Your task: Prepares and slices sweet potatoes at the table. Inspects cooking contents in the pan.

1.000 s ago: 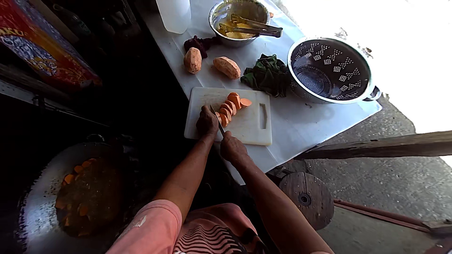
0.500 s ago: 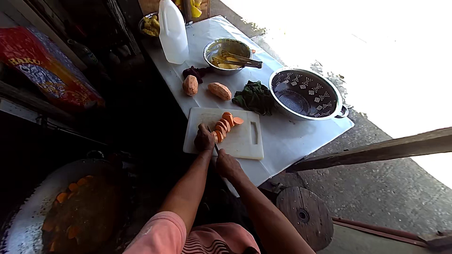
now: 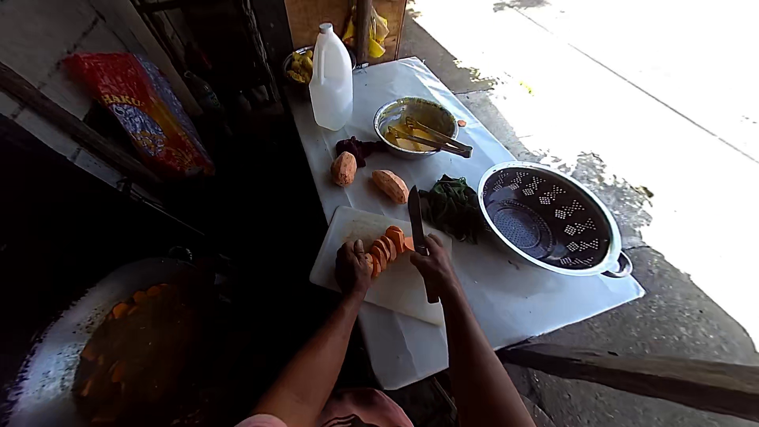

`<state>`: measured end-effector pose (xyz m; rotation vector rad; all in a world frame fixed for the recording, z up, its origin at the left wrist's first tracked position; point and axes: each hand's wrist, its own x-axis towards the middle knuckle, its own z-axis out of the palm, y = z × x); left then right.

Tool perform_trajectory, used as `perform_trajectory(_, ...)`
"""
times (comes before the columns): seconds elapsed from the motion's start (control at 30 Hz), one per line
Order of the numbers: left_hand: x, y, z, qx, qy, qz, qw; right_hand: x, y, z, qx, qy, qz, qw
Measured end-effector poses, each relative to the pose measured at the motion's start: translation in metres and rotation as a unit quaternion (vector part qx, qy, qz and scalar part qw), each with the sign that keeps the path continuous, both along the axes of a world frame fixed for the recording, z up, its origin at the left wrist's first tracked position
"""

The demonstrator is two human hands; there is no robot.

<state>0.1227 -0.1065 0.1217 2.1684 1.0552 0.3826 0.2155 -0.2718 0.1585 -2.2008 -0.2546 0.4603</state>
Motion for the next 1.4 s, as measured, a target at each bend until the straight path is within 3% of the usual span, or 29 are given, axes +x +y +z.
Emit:
perform_trajectory(0.1,0.012,-0.006,-0.013,0.057,-0.067,0.015,0.996,0.029,0.025,-0.008,-0.007,-0.004,0.045,0.999)
perform_trajectory(0.2,0.011,-0.013,-0.029,0.122,-0.136,-0.042,0.982,0.041,0.043,-0.010,-0.038,0.000,0.102,0.994)
perform_trajectory(0.3,0.005,-0.021,-0.029,0.164,-0.101,-0.137,0.972,0.044,0.052,-0.008,-0.071,-0.004,0.159,0.985)
perform_trajectory(0.4,0.009,-0.027,-0.024,0.186,-0.028,-0.168,0.968,0.049,0.053,-0.005,-0.066,0.020,0.188,0.980)
perform_trajectory(0.6,0.022,-0.017,0.001,0.071,0.045,-0.186,0.979,0.057,0.051,-0.010,0.032,0.105,0.189,0.976)
perform_trajectory(0.77,0.021,-0.006,0.005,0.013,-0.016,-0.190,0.982,0.038,0.043,0.002,0.201,0.258,0.091,0.941)
perform_trajectory(0.9,0.005,0.002,0.014,-0.075,-0.073,-0.202,0.974,0.011,0.048,0.010,0.235,0.264,0.039,0.934)
perform_trajectory(1.13,-0.064,0.057,0.029,-0.096,-0.145,-0.172,0.970,-0.052,0.104,0.044,0.207,0.217,0.136,0.944)
perform_trajectory(1.23,-0.117,0.111,0.031,-0.074,-0.165,-0.145,0.973,-0.093,0.165,0.046,0.190,0.216,0.187,0.939)
perform_trajectory(1.4,-0.222,0.210,-0.001,-0.099,-0.142,-0.040,0.984,-0.181,0.295,0.010,0.152,0.249,0.258,0.921)
